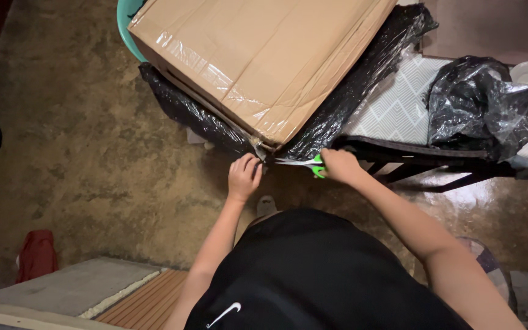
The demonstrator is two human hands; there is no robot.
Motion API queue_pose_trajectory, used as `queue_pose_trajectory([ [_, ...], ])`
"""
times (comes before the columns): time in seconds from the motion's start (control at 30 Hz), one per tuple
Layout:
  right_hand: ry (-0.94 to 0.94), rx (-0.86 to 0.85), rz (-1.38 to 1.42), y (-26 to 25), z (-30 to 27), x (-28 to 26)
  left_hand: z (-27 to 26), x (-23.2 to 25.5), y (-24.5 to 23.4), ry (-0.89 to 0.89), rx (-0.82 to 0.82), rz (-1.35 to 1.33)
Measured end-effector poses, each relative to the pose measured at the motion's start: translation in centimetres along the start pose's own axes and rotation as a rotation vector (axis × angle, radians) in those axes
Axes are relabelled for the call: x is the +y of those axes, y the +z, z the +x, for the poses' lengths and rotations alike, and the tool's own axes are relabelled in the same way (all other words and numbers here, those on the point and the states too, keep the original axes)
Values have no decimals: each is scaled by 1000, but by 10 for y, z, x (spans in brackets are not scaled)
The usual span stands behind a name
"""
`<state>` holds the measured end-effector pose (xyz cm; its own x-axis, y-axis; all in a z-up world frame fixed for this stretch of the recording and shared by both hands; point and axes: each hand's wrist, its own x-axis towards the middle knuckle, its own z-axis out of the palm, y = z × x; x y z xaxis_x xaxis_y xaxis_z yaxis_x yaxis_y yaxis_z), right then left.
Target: The person cuts black plastic wrap and clear film from a cardboard box using scissors, then cuts the adhesive tape along the box edges.
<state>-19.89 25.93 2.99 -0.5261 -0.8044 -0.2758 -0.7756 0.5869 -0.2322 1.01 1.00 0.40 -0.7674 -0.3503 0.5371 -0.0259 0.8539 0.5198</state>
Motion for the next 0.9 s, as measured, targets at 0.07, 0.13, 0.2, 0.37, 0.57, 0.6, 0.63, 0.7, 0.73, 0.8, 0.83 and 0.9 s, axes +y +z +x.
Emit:
queue_pose_trajectory([
  [0.07, -20, 74, -87, 3, -3, -3, -7, -10, 11, 72, 32, 33],
  [0.13, -34, 154, -180, 8, -5, -3, -15, -22, 35, -5, -216, 8],
  [0.2, 37, 148, -217, 19, -5, -4, -25, -34, 68, -278, -308, -1],
  [0.37, 74, 8, -45, 61, 8, 15, -25, -80, 124, -1292, -334, -784],
  [0.57, 98, -546, 549, 84, 8, 7, -10, -83, 140, -1640, -286, -1187],
  [0.6, 190, -719, 683, 80, 5, -3, -10, -84, 141, -1638, -202, -1177],
  [0.63, 191, -719, 683, 77, 0, -14, -10, -83, 142, -1635, -116, -1167],
  [0.7, 526, -780, 1254, 74, -9, -31, -9, -82, 143, -1577, -108, -1160],
  [0.73, 526, -783, 1254, 73, -6, -35, -9, -82, 143, -1519, -98, -1153],
  [0.8, 292, -887, 1250, 73, 4, -40, -8, -83, 143, -1467, -107, -1118],
  [0.83, 291, -889, 1250, 73, 6, -42, -9, -84, 142, -1415, -120, -1081],
  [0.9, 337, -777, 1366, 73, 13, -49, -13, -83, 141, -1303, -130, -961],
])
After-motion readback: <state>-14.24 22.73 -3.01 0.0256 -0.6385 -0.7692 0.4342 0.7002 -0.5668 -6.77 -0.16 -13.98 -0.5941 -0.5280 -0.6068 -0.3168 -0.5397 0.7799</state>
